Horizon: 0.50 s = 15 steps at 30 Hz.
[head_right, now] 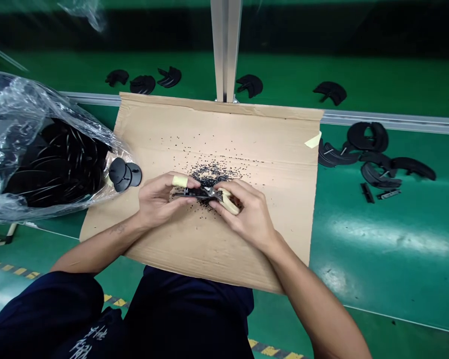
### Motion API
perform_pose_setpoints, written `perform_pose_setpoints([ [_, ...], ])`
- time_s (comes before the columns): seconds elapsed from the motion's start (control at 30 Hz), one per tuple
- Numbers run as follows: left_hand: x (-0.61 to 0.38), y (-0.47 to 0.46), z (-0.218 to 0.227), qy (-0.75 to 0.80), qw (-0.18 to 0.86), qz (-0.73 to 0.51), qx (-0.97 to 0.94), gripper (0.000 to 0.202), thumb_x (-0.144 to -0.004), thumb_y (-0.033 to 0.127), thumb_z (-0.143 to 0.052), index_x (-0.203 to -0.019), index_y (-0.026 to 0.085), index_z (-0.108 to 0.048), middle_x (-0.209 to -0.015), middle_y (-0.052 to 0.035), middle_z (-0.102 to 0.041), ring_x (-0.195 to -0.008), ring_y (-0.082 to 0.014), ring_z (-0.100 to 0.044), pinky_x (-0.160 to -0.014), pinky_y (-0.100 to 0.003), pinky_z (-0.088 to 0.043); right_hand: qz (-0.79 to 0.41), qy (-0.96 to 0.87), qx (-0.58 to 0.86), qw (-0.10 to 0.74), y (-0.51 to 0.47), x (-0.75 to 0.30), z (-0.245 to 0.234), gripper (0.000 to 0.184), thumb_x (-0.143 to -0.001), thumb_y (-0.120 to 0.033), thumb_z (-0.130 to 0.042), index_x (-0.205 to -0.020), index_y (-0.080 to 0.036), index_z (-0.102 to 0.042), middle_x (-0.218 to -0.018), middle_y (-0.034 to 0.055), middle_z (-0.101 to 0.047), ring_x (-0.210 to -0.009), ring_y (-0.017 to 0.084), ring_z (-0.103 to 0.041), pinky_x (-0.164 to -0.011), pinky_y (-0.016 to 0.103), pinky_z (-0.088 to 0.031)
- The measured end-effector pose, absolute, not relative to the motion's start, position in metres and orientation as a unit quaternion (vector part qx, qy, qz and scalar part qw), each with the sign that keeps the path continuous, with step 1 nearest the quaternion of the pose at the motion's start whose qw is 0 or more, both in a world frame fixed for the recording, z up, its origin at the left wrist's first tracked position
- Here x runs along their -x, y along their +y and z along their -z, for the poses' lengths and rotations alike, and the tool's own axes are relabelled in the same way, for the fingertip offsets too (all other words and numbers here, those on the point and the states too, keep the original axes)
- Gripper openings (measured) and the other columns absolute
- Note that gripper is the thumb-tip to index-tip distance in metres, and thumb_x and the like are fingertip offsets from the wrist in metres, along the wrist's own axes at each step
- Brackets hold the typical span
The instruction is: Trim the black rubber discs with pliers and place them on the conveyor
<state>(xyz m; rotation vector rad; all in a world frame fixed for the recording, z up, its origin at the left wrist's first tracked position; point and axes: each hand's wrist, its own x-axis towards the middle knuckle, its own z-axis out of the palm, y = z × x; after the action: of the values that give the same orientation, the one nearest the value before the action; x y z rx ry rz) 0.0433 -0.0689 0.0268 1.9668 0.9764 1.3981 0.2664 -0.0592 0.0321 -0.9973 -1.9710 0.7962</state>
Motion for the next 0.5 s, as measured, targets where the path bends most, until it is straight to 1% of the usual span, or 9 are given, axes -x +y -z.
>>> perform_pose_setpoints([
  [0.07,-0.044,-0.069,-0.025,0.341,0.248,-0.508,-0.751,0.014,-0.089,0.021,-0.074,-0.102,0.015,-0.07,-0.096,-0.0059,-0.077,-0.091,-0.0147,-0.074,-0.082,-0.028,-0.062,-0.251,-0.804,0.369,0.392,-0.061,-0.266,-0.031,0.007,-0.093,-0.022,-0.063,-0.098,-0.021,-0.068,-0.085,0.004,-0.07,-0.072,0.016,-0.062,-0.062,0.031,-0.047],
  [0.13,-0.043,-0.069,-0.022,0.339,0.192,-0.469,-0.793,0.012,-0.091,0.015,-0.069,-0.103,0.014,-0.069,-0.097,-0.0076,-0.077,-0.093,-0.0157,-0.073,-0.083,-0.029,-0.061,-0.139,-0.846,0.347,0.38,-0.063,-0.266,-0.03,0.01,-0.093,-0.016,-0.06,-0.096,-0.021,-0.068,-0.08,0.0039,-0.07,-0.068,0.016,-0.059,-0.06,0.033,-0.042],
  [0.2,-0.041,-0.068,-0.02,0.35,0.129,-0.41,-0.832,0.018,-0.09,0.01,-0.066,-0.107,0.014,-0.069,-0.098,-0.0089,-0.076,-0.094,-0.0177,-0.071,-0.082,-0.032,-0.06,-0.048,-0.875,0.32,0.359,-0.065,-0.267,-0.03,0.014,-0.094,-0.013,-0.058,-0.097,-0.022,-0.068,-0.076,0.0029,-0.07,-0.066,0.016,-0.056,-0.057,0.033,-0.037],
  [0.23,-0.04,-0.067,-0.019,0.356,0.107,-0.387,-0.844,0.022,-0.089,0.009,-0.067,-0.109,0.015,-0.069,-0.098,-0.0088,-0.075,-0.093,-0.0184,-0.07,-0.081,-0.033,-0.06,-0.036,-0.883,0.305,0.355,-0.066,-0.267,-0.03,0.014,-0.094,-0.013,-0.057,-0.098,-0.022,-0.068,-0.075,0.0026,-0.069,-0.065,0.016,-0.056,-0.057,0.033,-0.037],
  [0.3,-0.038,-0.066,-0.018,0.362,0.095,-0.368,-0.852,0.024,-0.087,0.008,-0.067,-0.11,0.017,-0.07,-0.098,-0.008,-0.075,-0.091,-0.0183,-0.07,-0.079,-0.032,-0.059,-0.082,-0.884,0.277,0.366,-0.067,-0.268,-0.032,0.012,-0.095,-0.017,-0.058,-0.102,-0.022,-0.067,-0.076,0.0028,-0.069,-0.067,0.016,-0.057,-0.058,0.033,-0.041],
  [0.4,-0.037,-0.066,-0.019,0.364,0.152,-0.395,-0.83,0.021,-0.088,0.007,-0.064,-0.107,0.014,-0.07,-0.099,-0.0093,-0.076,-0.09,-0.0162,-0.072,-0.078,-0.028,-0.06,-0.21,-0.846,0.27,0.41,-0.063,-0.271,-0.036,0.017,-0.092,-0.019,-0.064,-0.109,-0.022,-0.065,-0.084,0.0039,-0.069,-0.072,0.017,-0.062,-0.062,0.032,-0.048],
  [0.43,-0.037,-0.067,-0.02,0.364,0.18,-0.406,-0.819,0.02,-0.089,0.006,-0.064,-0.107,0.013,-0.07,-0.098,-0.0096,-0.076,-0.089,-0.0154,-0.073,-0.079,-0.027,-0.06,-0.228,-0.83,0.288,0.42,-0.061,-0.273,-0.037,0.019,-0.091,-0.017,-0.065,-0.11,-0.022,-0.065,-0.085,0.004,-0.07,-0.073,0.016,-0.063,-0.063,0.032,-0.048],
  [0.5,-0.039,-0.068,-0.021,0.367,0.237,-0.425,-0.792,0.02,-0.089,0.007,-0.065,-0.107,0.013,-0.07,-0.097,-0.0084,-0.077,-0.088,-0.0139,-0.074,-0.081,-0.024,-0.061,-0.203,-0.82,0.339,0.414,-0.057,-0.277,-0.038,0.019,-0.091,-0.015,-0.064,-0.109,-0.021,-0.067,-0.085,0.0047,-0.069,-0.073,0.017,-0.062,-0.063,0.032,-0.047],
])
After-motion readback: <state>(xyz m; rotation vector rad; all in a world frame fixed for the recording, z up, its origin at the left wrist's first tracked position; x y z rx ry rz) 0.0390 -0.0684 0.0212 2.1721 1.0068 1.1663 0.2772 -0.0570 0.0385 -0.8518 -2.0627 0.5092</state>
